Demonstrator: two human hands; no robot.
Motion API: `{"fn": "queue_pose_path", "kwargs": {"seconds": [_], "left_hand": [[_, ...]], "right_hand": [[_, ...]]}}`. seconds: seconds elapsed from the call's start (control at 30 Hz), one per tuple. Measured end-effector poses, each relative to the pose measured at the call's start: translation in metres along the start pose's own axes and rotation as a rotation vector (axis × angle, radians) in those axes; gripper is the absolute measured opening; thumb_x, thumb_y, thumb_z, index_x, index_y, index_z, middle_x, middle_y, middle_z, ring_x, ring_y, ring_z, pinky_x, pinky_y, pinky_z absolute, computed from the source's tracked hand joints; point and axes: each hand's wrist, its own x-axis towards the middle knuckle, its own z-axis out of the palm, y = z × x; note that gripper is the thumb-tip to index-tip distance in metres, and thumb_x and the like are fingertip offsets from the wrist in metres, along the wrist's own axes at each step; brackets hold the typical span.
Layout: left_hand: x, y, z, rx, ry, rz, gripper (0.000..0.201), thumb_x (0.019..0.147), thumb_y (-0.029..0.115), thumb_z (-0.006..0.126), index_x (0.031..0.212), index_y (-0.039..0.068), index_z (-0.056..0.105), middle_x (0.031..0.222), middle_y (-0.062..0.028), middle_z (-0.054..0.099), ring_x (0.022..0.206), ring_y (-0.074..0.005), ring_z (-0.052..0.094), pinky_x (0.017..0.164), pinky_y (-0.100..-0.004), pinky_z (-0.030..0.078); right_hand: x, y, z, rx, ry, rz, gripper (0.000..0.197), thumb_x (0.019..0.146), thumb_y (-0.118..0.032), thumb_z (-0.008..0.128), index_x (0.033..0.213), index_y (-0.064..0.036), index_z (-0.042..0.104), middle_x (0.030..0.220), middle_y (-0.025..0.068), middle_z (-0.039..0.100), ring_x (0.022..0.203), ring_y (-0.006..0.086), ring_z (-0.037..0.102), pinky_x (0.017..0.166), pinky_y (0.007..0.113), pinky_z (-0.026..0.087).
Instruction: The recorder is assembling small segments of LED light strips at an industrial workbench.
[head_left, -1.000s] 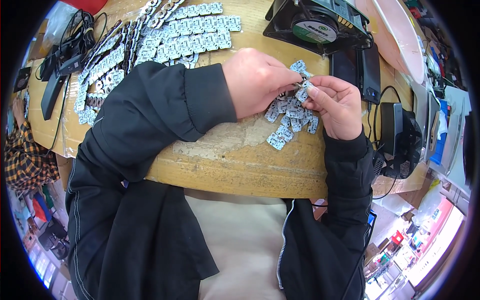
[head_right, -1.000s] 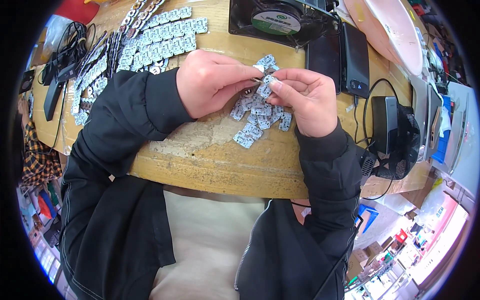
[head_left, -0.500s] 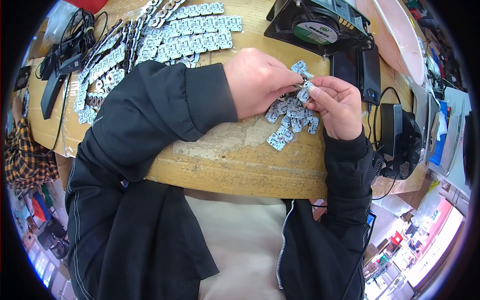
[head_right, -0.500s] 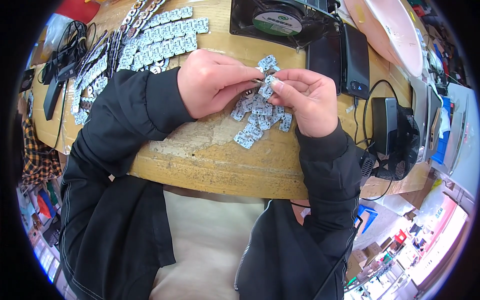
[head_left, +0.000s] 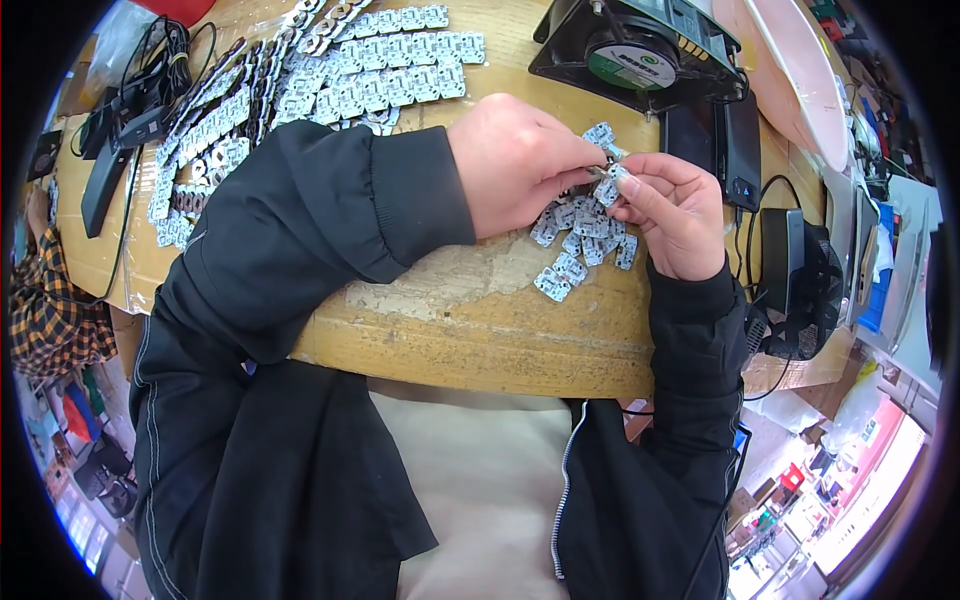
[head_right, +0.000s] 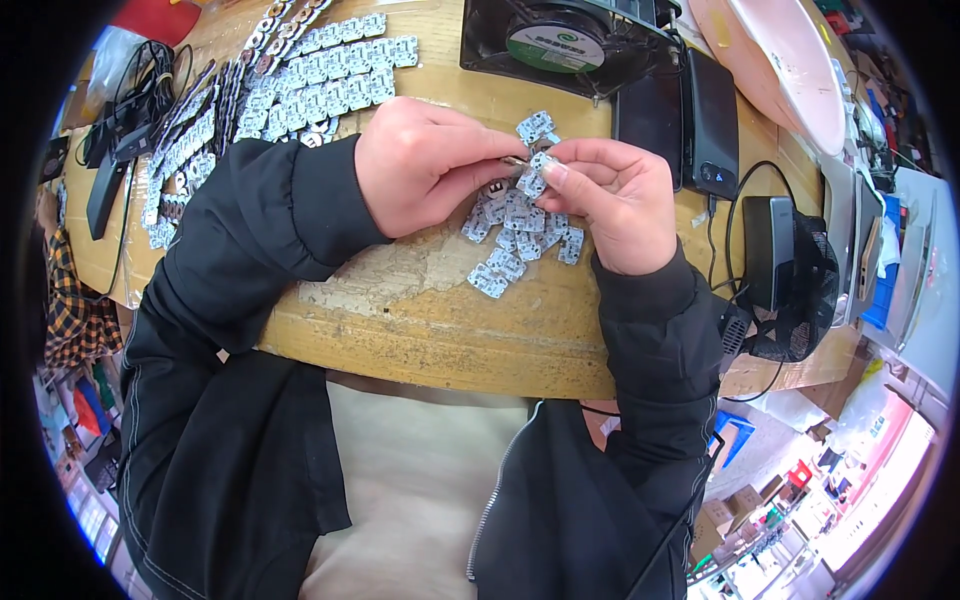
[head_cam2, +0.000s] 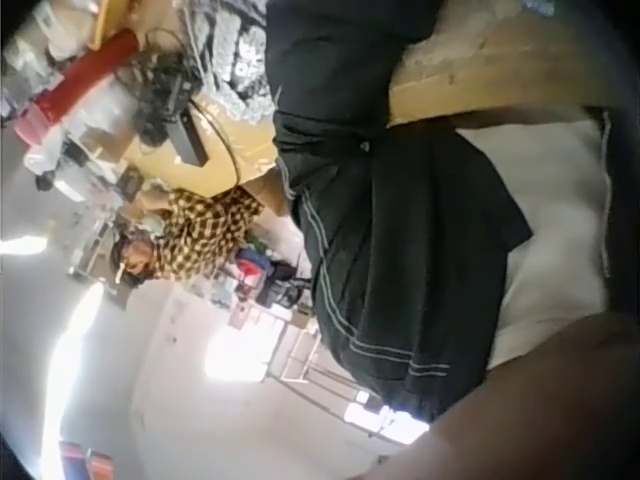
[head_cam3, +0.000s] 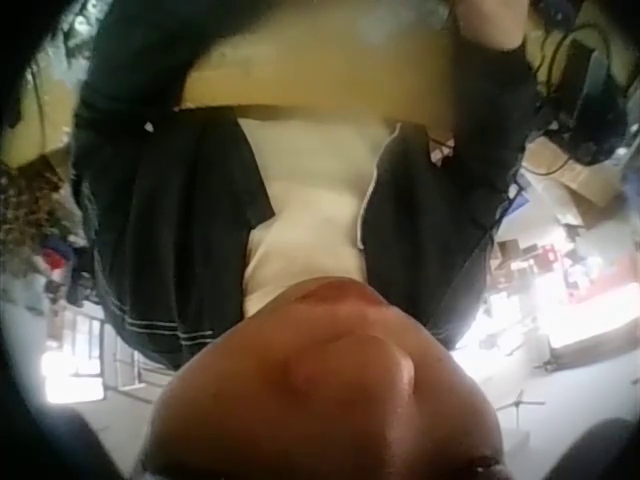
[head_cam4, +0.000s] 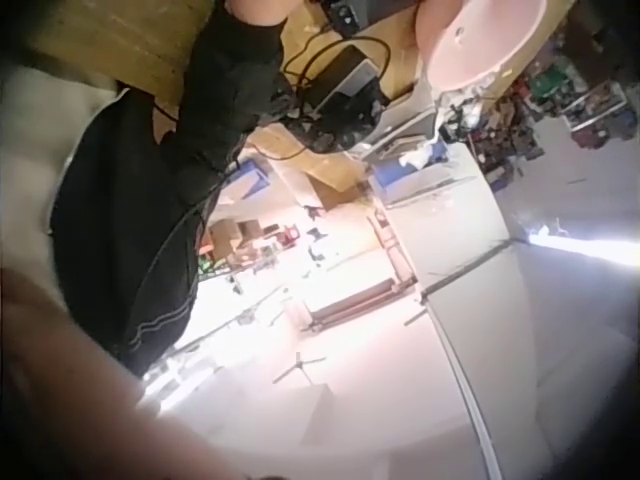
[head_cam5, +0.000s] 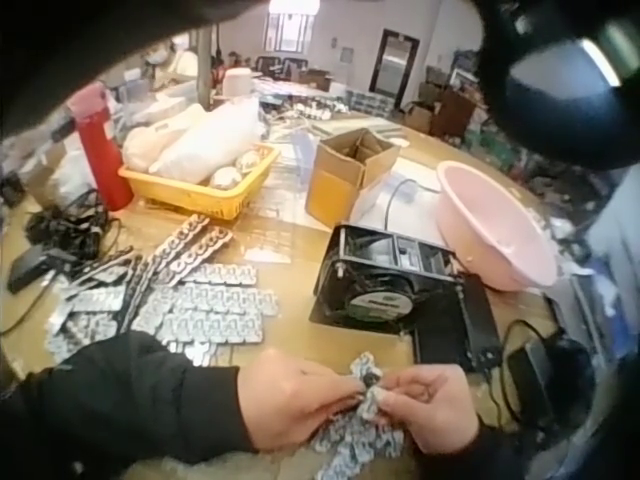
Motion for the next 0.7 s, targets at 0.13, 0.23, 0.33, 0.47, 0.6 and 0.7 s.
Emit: {"fn": "queue_pose_path", "kwargs": {"seconds": [0.13,0.23,0.33,0.47,0.6,0.7], "left_hand": [[0.0026,0.0021,-0.0034,0.003,0.016,-0.023,0.016,0.075,0.001,0.065,0.091,0.000,0.065,0.071,-0.0149,0.063,0.062,-0.0284,0.063,0.055,-0.0312,0.051],[0.0005,0.0008,-0.0017,0.003,0.017,-0.019,0.016,0.074,0.001,0.065,0.091,-0.001,0.065,0.071,-0.0148,0.064,0.062,-0.0283,0.063,0.055,-0.0314,0.051],[0.0000,0.0018,-0.0035,0.026,-0.028,0.023,0.017,0.074,0.000,0.065,0.091,-0.001,0.065,0.071,-0.0147,0.063,0.062,-0.0283,0.063,0.055,-0.0315,0.051],[-0.0014,0.0033,-0.0026,0.112,-0.081,0.086,0.019,0.073,-0.001,0.065,0.092,0.000,0.065,0.072,-0.0143,0.064,0.063,-0.0289,0.063,0.055,-0.0315,0.051],[0.0013,0.0050,-0.0058,0.000,-0.069,0.016,0.017,0.074,-0.002,0.065,0.092,-0.002,0.065,0.075,-0.0142,0.065,0.065,-0.0263,0.065,0.057,-0.0299,0.052],[0.0022,0.0051,-0.0060,-0.296,0.042,-0.169,0.015,0.076,-0.001,0.065,0.091,-0.003,0.066,0.078,-0.0145,0.066,0.067,-0.0222,0.066,0.058,-0.0275,0.051]], "right_hand": [[-0.0009,-0.0003,-0.0004,-0.009,0.013,0.007,0.019,0.084,0.003,0.057,0.103,0.0082,0.057,0.087,0.0123,0.065,0.070,0.0139,0.064,0.065,0.023,0.053],[-0.0002,0.0001,-0.0001,-0.018,0.003,0.003,0.019,0.084,0.003,0.058,0.102,0.0082,0.057,0.088,0.0124,0.065,0.070,0.0138,0.064,0.065,0.023,0.053],[-0.0002,0.0011,-0.0002,-0.020,0.006,-0.002,0.019,0.085,0.003,0.057,0.102,0.0083,0.057,0.088,0.0127,0.065,0.070,0.0137,0.063,0.065,0.022,0.053],[-0.0003,0.0025,-0.0016,-0.033,0.016,-0.008,0.018,0.085,0.003,0.057,0.102,0.0082,0.057,0.089,0.0134,0.065,0.070,0.0137,0.063,0.065,0.023,0.054],[0.0005,-0.0004,-0.0013,-0.025,0.043,-0.047,0.018,0.085,0.003,0.057,0.102,0.0078,0.058,0.088,0.0139,0.065,0.070,0.0137,0.063,0.066,0.023,0.054],[0.0018,-0.0008,-0.0059,0.020,0.083,-0.101,0.017,0.085,0.004,0.056,0.102,0.0072,0.058,0.087,0.0141,0.065,0.071,0.0144,0.064,0.065,0.023,0.054]]}}
